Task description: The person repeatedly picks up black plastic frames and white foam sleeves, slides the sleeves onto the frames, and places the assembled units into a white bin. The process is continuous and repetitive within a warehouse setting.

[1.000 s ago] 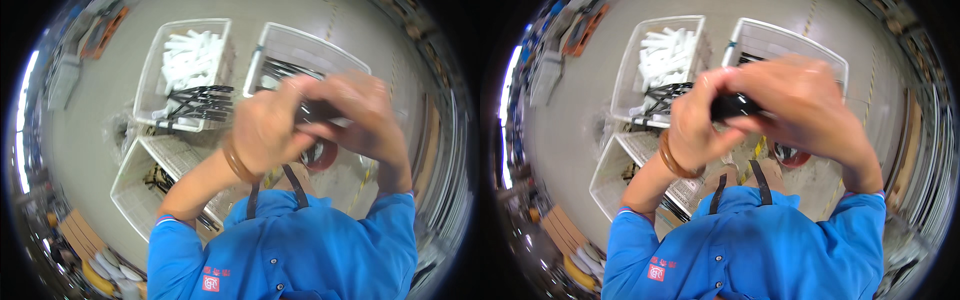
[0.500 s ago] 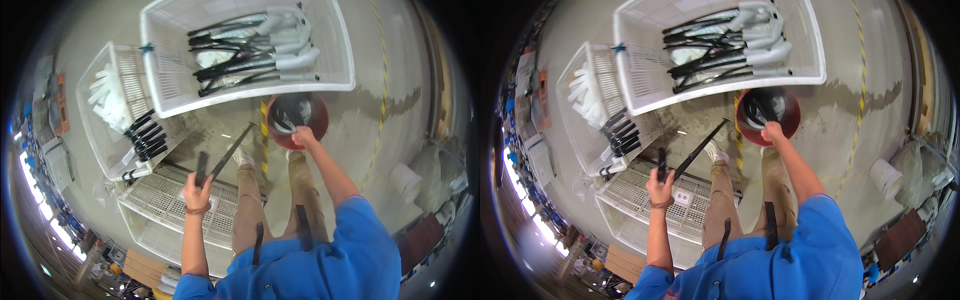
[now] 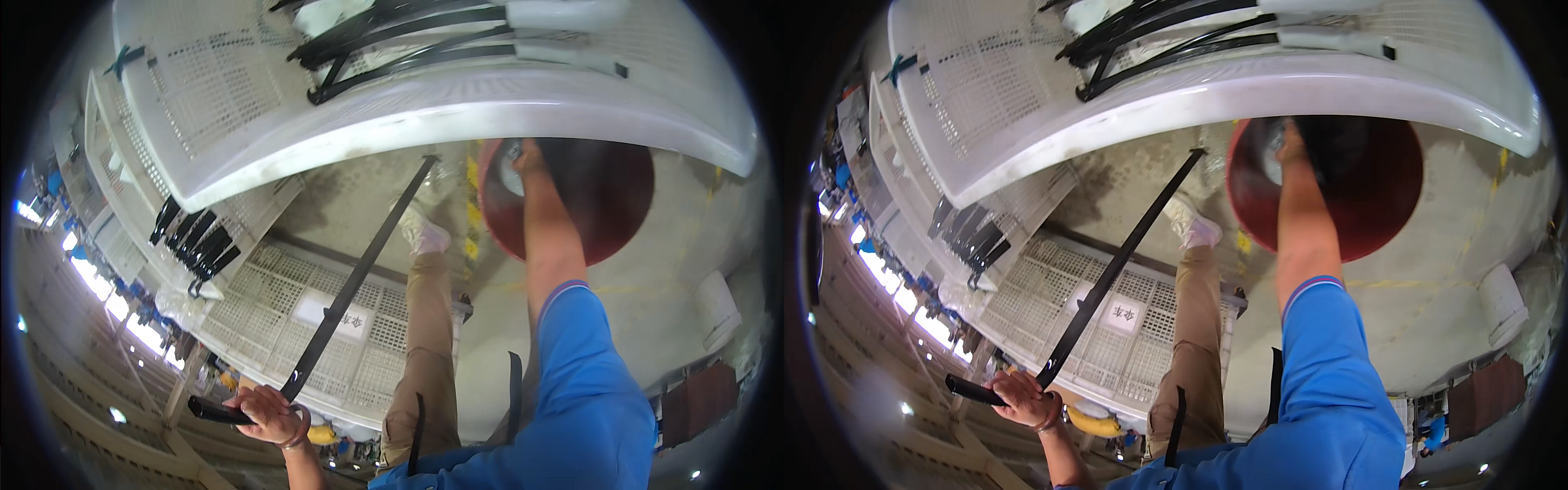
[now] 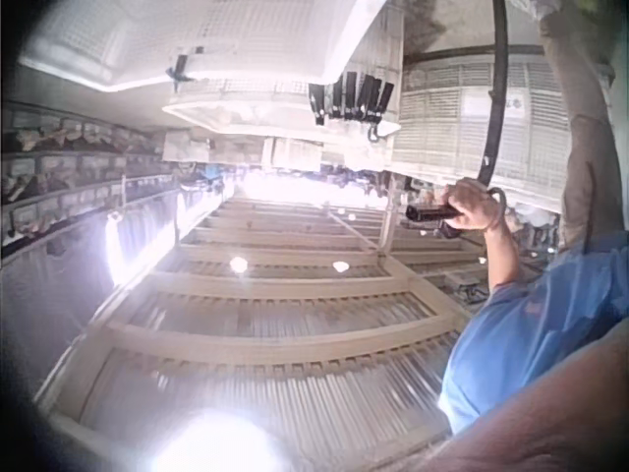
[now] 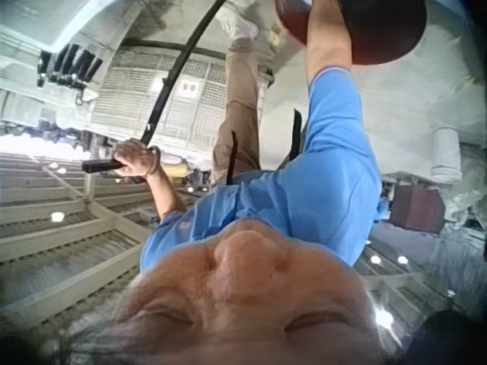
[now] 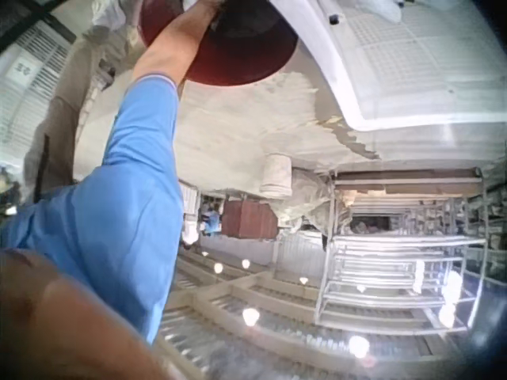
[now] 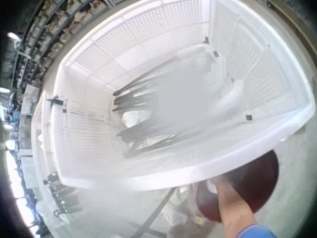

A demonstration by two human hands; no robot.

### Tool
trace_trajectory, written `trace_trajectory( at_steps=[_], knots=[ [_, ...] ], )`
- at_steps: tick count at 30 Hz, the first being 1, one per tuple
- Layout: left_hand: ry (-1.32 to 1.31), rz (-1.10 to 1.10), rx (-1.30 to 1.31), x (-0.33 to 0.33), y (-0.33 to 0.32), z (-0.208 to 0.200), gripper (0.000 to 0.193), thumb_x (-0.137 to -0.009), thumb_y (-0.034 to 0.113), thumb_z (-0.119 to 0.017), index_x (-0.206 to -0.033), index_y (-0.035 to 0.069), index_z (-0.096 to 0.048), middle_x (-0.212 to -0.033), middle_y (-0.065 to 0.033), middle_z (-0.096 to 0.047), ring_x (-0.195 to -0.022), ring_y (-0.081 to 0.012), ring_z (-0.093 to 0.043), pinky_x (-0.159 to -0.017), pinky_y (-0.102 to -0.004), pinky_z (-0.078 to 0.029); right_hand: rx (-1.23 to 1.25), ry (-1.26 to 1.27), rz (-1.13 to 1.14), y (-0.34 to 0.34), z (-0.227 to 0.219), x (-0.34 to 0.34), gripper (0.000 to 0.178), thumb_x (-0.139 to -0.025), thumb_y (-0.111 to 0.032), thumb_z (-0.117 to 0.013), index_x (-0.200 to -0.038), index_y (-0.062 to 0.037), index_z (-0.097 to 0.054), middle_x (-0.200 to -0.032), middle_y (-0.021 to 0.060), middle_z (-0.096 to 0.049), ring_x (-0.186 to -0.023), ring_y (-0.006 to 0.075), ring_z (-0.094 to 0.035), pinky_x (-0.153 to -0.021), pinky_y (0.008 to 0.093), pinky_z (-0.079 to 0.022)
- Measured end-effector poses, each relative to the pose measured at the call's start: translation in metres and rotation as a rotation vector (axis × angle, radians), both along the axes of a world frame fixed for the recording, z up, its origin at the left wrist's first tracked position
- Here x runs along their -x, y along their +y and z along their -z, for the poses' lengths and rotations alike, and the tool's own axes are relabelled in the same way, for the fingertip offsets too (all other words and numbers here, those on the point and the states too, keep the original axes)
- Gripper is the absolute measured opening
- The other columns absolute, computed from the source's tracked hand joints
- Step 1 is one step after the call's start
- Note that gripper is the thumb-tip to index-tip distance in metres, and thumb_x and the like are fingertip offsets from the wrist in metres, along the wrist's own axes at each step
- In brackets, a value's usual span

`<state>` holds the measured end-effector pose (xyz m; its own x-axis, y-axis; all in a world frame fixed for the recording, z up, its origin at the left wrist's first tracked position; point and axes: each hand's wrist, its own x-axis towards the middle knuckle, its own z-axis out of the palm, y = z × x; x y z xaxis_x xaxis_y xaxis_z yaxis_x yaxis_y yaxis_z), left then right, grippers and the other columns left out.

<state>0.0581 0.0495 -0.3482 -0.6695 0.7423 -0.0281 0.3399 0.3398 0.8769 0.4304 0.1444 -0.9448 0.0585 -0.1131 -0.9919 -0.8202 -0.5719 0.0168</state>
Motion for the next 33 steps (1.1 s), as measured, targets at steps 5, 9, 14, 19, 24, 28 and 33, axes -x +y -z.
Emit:
trace_trajectory(
  at_steps=[5, 9, 14, 19, 24, 28, 33],
  knots=[
    [-0.106, 0.028, -0.086, 0.011, -0.005, 0.004, 0.017, -0.100, 0.019, -0.056, -0.115, 0.010, -0.057, -0.081, -0.0048, -0.056, -0.044, -0.0109, -0.040, -0.035, -0.0232, -0.035, -0.079, -0.063, -0.388, -0.011, -0.009, 0.010, 0.045, -0.091, -0.055, -0.061, -0.127, -0.0294, -0.056, -0.119, -0.0035, -0.063, -0.102, 0.0189, -0.060, -0.084, 0.0359, -0.048],
    [0.048, 0.147, -0.047, 0.008, -0.002, 0.005, 0.016, -0.100, 0.018, -0.058, -0.114, 0.010, -0.057, -0.088, -0.0073, -0.062, -0.046, -0.0117, -0.046, -0.036, -0.0248, -0.037, -0.295, -0.017, -0.428, -0.019, -0.071, 0.006, 0.055, -0.093, -0.061, -0.053, -0.120, -0.0130, -0.056, -0.115, 0.0037, -0.054, -0.103, 0.0206, -0.052, -0.085, 0.0433, -0.044],
    [0.118, 0.131, 0.003, -0.013, 0.004, 0.005, 0.009, -0.098, 0.006, -0.057, -0.103, 0.006, -0.050, -0.075, -0.0072, -0.057, -0.047, -0.0096, -0.047, -0.038, -0.0232, -0.038, -0.547, 0.368, -0.539, 0.014, -0.141, -0.022, 0.039, -0.090, -0.047, -0.068, -0.108, -0.0128, -0.064, -0.105, 0.0071, -0.066, -0.089, 0.0226, -0.065, -0.072, 0.0430, -0.056],
    [0.124, 0.159, 0.088, -0.014, 0.004, 0.006, 0.013, -0.093, 0.003, -0.060, -0.094, 0.006, -0.048, -0.063, 0.0019, -0.046, -0.048, -0.0069, -0.044, -0.041, -0.0213, -0.037, -0.371, -0.147, -0.927, 0.026, -0.208, -0.039, 0.044, -0.071, -0.002, -0.071, -0.113, -0.0026, -0.062, -0.090, 0.0134, -0.067, -0.070, 0.0273, -0.066, -0.063, 0.0406, -0.055],
    [0.372, 0.408, 0.167, -0.043, 0.023, -0.007, 0.023, -0.082, 0.008, -0.078, -0.090, 0.002, -0.058, -0.067, -0.0087, -0.063, -0.058, -0.0180, -0.060, -0.055, -0.0299, -0.047, -0.355, -0.075, -1.011, 0.009, -0.333, -0.105, 0.077, -0.066, 0.002, -0.069, -0.139, -0.0003, -0.045, -0.100, 0.0142, -0.066, -0.089, 0.0239, -0.064, -0.075, 0.0360, -0.052],
    [0.238, 0.762, 0.152, -0.100, 0.072, -0.033, 0.043, -0.075, 0.035, -0.085, -0.093, 0.005, -0.060, -0.072, -0.0121, -0.066, -0.060, -0.0305, -0.064, -0.055, -0.0364, -0.051, -0.745, -0.194, -1.176, -0.015, -0.467, -0.152, 0.075, -0.072, -0.002, -0.073, -0.142, -0.0014, -0.044, -0.115, 0.0091, -0.064, -0.099, 0.0200, -0.060, -0.087, 0.0318, -0.049],
    [0.401, 1.092, 0.096, -0.147, 0.104, -0.126, 0.048, -0.078, 0.051, -0.075, -0.093, 0.008, -0.062, -0.072, -0.0104, -0.065, -0.064, -0.0321, -0.065, -0.055, -0.0385, -0.051, -1.089, -0.645, -1.469, -0.020, -0.632, -0.165, 0.049, -0.084, -0.023, -0.074, -0.127, -0.0041, -0.058, -0.119, 0.0106, -0.065, -0.107, 0.0262, -0.062, -0.092, 0.0361, -0.049]
  ],
)
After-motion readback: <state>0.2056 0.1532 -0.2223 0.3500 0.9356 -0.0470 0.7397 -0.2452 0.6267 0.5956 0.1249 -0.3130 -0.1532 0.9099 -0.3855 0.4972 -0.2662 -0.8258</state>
